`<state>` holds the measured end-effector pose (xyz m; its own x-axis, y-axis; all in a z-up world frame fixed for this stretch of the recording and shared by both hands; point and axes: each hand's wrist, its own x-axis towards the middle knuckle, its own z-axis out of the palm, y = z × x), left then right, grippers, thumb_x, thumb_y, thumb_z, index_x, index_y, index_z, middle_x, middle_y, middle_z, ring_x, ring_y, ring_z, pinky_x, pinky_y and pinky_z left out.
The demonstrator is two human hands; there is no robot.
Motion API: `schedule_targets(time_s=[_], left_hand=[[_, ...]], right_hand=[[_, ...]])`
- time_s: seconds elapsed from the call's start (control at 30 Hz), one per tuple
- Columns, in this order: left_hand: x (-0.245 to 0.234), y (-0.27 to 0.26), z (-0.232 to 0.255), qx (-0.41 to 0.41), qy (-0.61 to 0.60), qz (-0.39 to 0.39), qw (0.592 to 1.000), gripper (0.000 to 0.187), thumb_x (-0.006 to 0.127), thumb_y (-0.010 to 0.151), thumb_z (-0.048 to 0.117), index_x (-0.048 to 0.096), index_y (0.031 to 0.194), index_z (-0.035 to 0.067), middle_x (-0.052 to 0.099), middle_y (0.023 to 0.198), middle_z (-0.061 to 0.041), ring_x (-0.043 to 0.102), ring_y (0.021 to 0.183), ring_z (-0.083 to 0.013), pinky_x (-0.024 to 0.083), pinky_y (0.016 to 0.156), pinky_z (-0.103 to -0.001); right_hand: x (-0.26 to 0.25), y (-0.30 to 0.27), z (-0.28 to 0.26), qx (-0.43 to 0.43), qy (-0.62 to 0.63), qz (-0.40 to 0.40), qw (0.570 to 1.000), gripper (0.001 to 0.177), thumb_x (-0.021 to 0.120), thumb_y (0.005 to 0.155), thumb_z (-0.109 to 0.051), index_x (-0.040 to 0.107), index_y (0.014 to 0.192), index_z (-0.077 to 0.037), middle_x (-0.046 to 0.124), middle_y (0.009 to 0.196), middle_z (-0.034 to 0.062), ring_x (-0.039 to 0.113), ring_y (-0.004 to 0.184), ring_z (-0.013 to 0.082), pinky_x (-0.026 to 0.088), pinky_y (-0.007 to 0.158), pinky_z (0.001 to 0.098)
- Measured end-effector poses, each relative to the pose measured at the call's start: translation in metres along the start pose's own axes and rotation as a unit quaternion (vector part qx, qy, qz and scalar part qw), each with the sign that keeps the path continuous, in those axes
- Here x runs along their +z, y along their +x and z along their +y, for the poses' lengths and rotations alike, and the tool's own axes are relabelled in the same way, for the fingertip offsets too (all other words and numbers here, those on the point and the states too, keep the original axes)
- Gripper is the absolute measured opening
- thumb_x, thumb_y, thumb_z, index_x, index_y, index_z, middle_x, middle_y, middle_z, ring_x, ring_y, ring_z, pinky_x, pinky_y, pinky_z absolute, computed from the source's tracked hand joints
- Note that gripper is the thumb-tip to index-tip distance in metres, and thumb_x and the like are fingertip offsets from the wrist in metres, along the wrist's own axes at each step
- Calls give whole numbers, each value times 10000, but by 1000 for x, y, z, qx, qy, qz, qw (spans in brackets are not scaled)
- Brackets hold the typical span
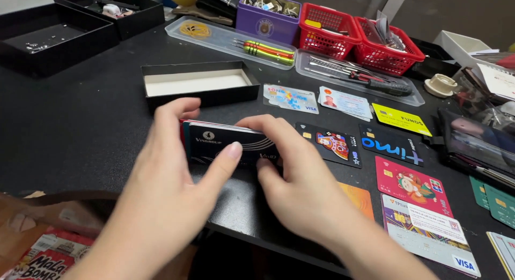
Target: The person is sorting through a collection of various cards, including IDs and credit cards, on a desk, organizing them into piles and a storage box.
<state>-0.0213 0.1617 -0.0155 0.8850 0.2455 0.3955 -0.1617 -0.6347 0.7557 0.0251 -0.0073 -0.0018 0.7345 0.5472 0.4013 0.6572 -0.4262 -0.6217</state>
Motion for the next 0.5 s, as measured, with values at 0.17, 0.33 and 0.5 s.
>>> schedule_targets(time_s=[0.17, 0.33, 0.5], left_hand=[[21, -6, 9, -23, 9, -13, 1000, 618, 581, 928, 455, 403, 1447, 169, 526, 1446, -94, 638, 1176, -369, 473, 907, -528], [12, -7, 6, -14, -3, -46, 999, 340, 476, 989, 352, 525, 1291, 204, 592, 1292, -45, 674, 1096, -307, 497, 858, -504], [10, 4, 6, -70, 52, -66, 994, 171, 477, 998, 252, 528, 1160, 271, 626, 1124, 26, 667, 951, -318, 495, 765, -520]], right_hand=[[20, 1, -15, 161, 65, 42, 984, 526, 533, 898, -135, 520, 1406, -274, 607, 1229, 19, 606, 1188, 123, 441, 1045, 289], [22, 1, -5, 83, 3, 74, 994, 270, 578, 924, -126, 617, 1185, -187, 613, 1082, 40, 648, 1041, 180, 471, 976, 307], [6, -9, -20, 32, -27, 71, 997, 418, 582, 865, -99, 561, 1281, -134, 562, 1220, 83, 587, 1191, 219, 419, 1061, 344]])
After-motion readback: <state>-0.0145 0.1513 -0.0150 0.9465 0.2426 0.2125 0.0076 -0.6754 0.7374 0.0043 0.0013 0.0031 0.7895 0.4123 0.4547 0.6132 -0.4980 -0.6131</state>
